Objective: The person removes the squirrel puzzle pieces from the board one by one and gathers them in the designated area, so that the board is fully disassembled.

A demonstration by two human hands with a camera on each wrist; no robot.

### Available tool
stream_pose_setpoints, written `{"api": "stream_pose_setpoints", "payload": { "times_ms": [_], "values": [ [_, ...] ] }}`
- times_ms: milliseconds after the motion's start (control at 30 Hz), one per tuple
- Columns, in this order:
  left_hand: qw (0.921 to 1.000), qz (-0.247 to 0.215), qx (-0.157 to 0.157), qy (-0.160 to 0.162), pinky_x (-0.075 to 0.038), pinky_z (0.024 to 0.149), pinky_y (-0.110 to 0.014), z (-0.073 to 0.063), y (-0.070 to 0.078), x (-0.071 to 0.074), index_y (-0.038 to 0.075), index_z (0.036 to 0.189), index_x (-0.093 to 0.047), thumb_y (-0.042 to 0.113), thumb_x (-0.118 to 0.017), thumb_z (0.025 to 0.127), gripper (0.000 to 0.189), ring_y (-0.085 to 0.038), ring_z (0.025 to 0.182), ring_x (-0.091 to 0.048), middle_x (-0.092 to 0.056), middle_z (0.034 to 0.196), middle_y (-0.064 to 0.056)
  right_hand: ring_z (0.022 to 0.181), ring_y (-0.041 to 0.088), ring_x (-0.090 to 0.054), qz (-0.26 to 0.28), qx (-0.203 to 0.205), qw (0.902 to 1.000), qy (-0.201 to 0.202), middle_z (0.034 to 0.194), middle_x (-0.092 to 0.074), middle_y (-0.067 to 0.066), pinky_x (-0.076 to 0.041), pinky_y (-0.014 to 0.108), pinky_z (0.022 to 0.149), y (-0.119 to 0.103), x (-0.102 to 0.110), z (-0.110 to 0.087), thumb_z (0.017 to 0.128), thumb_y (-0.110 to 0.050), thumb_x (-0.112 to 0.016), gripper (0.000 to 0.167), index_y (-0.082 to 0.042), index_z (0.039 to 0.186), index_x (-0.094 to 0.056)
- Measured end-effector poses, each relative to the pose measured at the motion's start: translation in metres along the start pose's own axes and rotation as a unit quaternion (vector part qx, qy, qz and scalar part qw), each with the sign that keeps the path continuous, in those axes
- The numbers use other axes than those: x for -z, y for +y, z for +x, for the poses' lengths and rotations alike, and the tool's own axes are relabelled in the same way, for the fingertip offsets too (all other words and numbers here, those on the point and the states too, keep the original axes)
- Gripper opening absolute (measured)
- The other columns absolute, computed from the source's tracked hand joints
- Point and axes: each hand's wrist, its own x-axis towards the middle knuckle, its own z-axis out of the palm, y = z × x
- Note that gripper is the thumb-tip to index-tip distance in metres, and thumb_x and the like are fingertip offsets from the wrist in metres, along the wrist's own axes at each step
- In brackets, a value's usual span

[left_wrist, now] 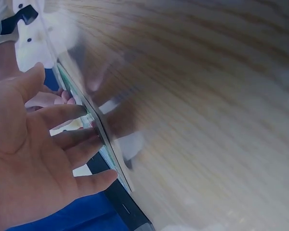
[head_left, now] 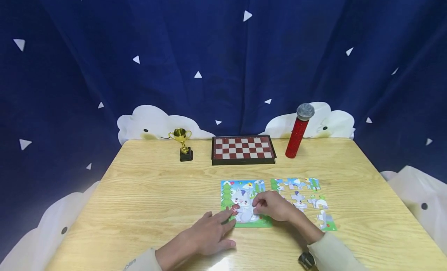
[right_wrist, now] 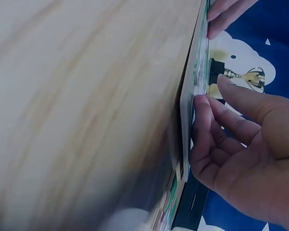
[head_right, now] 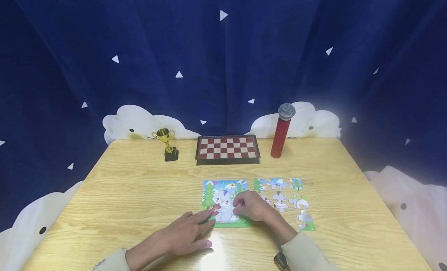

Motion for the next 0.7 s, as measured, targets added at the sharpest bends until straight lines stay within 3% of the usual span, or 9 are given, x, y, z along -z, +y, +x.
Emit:
{"api": "stream_pose_setpoints", "payload": {
  "times_ms": [700],
  "values": [
    [0.9997,0.018,0.01,-0.012,-0.038,0.107,-0.051,-0.001,0.008,0.004,0.017,0.144,-0.042,0.062,-0.041,0.091,0.069,-0.02,0.144,-0.029,-0.027,0.156,-0.003,0.066,0.011,-0.049,0.022,-0.044,0.9988,-0.001,0.072,-0.055,-0.002,-0.04,0.019,0.055,-0.013,-0.012,0.002,0.082,-0.005,-0.069,0.008,-0.006,0.088,-0.064]
  ]
}}
